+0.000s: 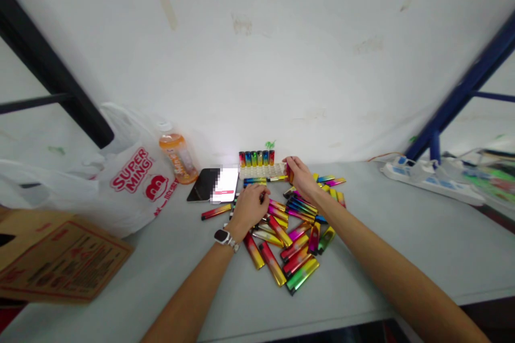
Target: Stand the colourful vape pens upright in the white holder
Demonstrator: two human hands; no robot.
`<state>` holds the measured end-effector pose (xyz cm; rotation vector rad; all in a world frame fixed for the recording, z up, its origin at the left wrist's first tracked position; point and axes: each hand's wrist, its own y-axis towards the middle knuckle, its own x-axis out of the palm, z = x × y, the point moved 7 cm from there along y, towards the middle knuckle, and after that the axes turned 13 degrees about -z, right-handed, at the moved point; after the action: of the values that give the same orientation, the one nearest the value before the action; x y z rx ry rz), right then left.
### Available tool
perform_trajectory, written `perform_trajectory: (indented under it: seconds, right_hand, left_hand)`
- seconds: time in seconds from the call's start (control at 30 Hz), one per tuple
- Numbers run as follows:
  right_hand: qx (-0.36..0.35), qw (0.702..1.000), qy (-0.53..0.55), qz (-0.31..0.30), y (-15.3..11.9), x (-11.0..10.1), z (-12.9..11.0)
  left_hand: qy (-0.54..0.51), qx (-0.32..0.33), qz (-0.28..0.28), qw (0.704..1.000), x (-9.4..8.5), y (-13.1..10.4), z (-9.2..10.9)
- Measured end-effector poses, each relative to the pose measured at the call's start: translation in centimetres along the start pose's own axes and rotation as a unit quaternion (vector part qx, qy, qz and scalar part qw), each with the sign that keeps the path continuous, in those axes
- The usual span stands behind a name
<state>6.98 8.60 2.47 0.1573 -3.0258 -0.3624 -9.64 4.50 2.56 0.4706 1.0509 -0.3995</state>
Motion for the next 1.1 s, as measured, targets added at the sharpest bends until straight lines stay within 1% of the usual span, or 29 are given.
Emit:
perform_trajectory:
  seconds: [0.07, 0.1, 0.17, 0.2, 0.3, 0.37, 0.53, 0.6, 0.7, 0.9, 1.0, 1.1]
  right_hand:
    - [-0.026, 0.992, -0.127, -0.003, 1.1, -0.7, -0.9]
    - [-0.038, 0.977, -0.208, -0.001, 1.6, -1.0, -1.6]
    - [-0.056, 0.933, -0.355, 0.001, 2.6, -1.5, -2.9]
    - [-0.053, 0.913, -0.404, -0.015, 3.2, -1.5, -3.3]
    - [-0.048, 0.877, -0.474, -0.065, 4.9, -1.6, -4.1]
    - [-0.055, 0.857, -0.505, -0.082, 5.7, -1.6, -4.4]
    - [-0.053, 0.785, -0.597, -0.157, 6.9, -1.0, -4.0]
    - [-0.043, 0.764, -0.620, -0.173, 7.2, -0.8, -3.8]
    - [-0.025, 0.753, -0.632, -0.181, 7.6, -0.8, -3.5]
    - [-0.030, 0.764, -0.612, -0.202, 8.3, -0.6, -3.2]
    - [-0.029, 0.753, -0.621, -0.216, 8.4, -0.5, -3.3]
    - [-0.030, 0.745, -0.638, -0.192, 8.2, -0.5, -3.6]
  left_hand:
    - [0.001, 0.000, 0.003, 1.000, 0.0, 0.0, 0.0]
    - [0.001, 0.000, 0.004, 1.000, 0.0, 0.0, -0.1]
    - [0.002, 0.002, 0.005, 1.000, 0.0, 0.0, -0.1]
    - [0.001, 0.002, 0.004, 1.000, 0.1, 0.0, -0.1]
    - [-0.005, 0.000, 0.001, 1.000, 0.2, 0.0, -0.3]
    - [-0.008, 0.001, 0.002, 1.000, 0.2, 0.0, -0.3]
    - [-0.003, 0.007, 0.008, 1.000, 0.1, -0.1, -0.3]
    - [-0.001, 0.007, 0.007, 1.000, 0.1, -0.1, -0.3]
    - [-0.003, 0.008, 0.005, 1.000, 0.1, -0.1, -0.3]
    - [-0.008, 0.007, 0.004, 1.000, 0.1, -0.2, -0.2]
    - [-0.009, 0.006, 0.003, 1.000, 0.1, -0.2, -0.2]
    - [-0.009, 0.007, 0.003, 1.000, 0.1, -0.2, -0.2]
